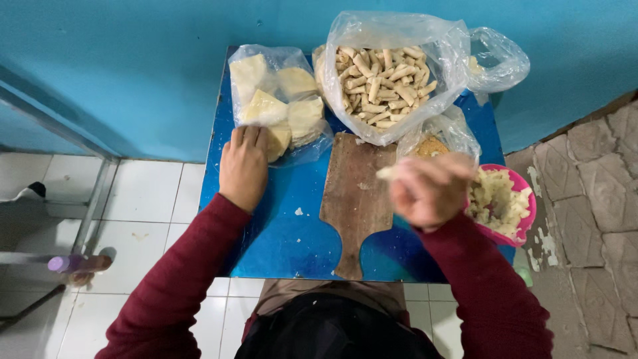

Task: The person sits at a small table and folds triangular pastry wrappers one at a time: they place a wrapper on the board, spoon filling from a pink bowl onto it, fold the wrapper over the filling, and set the finished folded piece with a growing stack of completed pieces. A bag of already-folded rolled pieces sits on the table.

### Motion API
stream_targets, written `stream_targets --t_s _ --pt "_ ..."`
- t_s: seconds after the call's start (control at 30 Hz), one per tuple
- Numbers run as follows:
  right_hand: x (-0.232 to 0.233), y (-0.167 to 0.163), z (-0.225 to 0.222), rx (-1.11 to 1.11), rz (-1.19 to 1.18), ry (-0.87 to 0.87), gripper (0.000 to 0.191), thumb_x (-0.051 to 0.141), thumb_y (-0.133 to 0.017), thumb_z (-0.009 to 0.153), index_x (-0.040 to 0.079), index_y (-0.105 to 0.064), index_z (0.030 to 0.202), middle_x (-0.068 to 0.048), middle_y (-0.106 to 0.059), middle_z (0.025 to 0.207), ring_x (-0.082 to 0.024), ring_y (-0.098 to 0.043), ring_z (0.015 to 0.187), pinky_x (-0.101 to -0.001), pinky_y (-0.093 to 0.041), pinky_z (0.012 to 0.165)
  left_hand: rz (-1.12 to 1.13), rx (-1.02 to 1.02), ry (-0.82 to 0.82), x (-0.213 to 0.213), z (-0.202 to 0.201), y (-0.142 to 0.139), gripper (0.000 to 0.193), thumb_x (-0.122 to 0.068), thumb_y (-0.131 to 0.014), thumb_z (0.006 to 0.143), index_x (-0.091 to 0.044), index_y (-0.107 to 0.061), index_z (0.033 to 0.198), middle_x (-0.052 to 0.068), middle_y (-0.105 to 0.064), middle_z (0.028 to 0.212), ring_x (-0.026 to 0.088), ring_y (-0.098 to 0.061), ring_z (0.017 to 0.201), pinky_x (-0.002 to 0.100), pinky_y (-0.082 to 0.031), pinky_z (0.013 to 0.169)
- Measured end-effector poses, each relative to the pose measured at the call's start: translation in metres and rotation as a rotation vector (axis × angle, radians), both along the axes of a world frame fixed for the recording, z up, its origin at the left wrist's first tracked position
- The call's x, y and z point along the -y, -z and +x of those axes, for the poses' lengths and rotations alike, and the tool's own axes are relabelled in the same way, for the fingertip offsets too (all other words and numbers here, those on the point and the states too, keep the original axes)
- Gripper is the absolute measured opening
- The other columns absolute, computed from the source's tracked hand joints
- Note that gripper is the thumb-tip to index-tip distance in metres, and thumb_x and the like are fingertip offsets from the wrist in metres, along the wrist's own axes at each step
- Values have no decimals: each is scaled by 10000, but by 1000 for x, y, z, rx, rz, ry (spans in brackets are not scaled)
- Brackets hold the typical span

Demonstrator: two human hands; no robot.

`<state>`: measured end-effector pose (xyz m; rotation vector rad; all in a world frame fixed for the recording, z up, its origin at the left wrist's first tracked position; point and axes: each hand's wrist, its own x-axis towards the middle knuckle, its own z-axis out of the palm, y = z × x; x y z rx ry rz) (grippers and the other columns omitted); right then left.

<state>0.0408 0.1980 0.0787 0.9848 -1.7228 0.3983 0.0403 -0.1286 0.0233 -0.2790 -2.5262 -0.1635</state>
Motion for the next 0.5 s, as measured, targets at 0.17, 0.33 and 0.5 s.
stream_targets --t_s 0.17,0.33,0.5 --pt "-11 -22 -29 361 -19 342 758 308 -825 1066 12 -377 1600 -136 -565 1440 -265 -537 1271 -417 -389 1038 83 -47 21 4 6 -3 218 -84 -638 904 -60 -651 1120 80 -642 1130 284 -571 1104 404 -491 904" --pt "8 -18 -18 471 85 313 797 256 -808 947 46 -399 1599 -201 -540 1469 -360 -518 1247 -477 -387 1066 115 -78 31 10 8 -6 165 -127 -671 943 -70 -656 1097 83 -598 990 279 -565 997 409 -476 839" --pt "14 -19 8 560 115 280 721 193 -804 920 78 -473 1550 -131 -584 1425 -344 -540 1216 -481 -391 1041 14 -35 186 11 11 -16 209 -134 -705 816 -92 -606 995 96 -641 1079 299 -571 1097 428 -471 893"
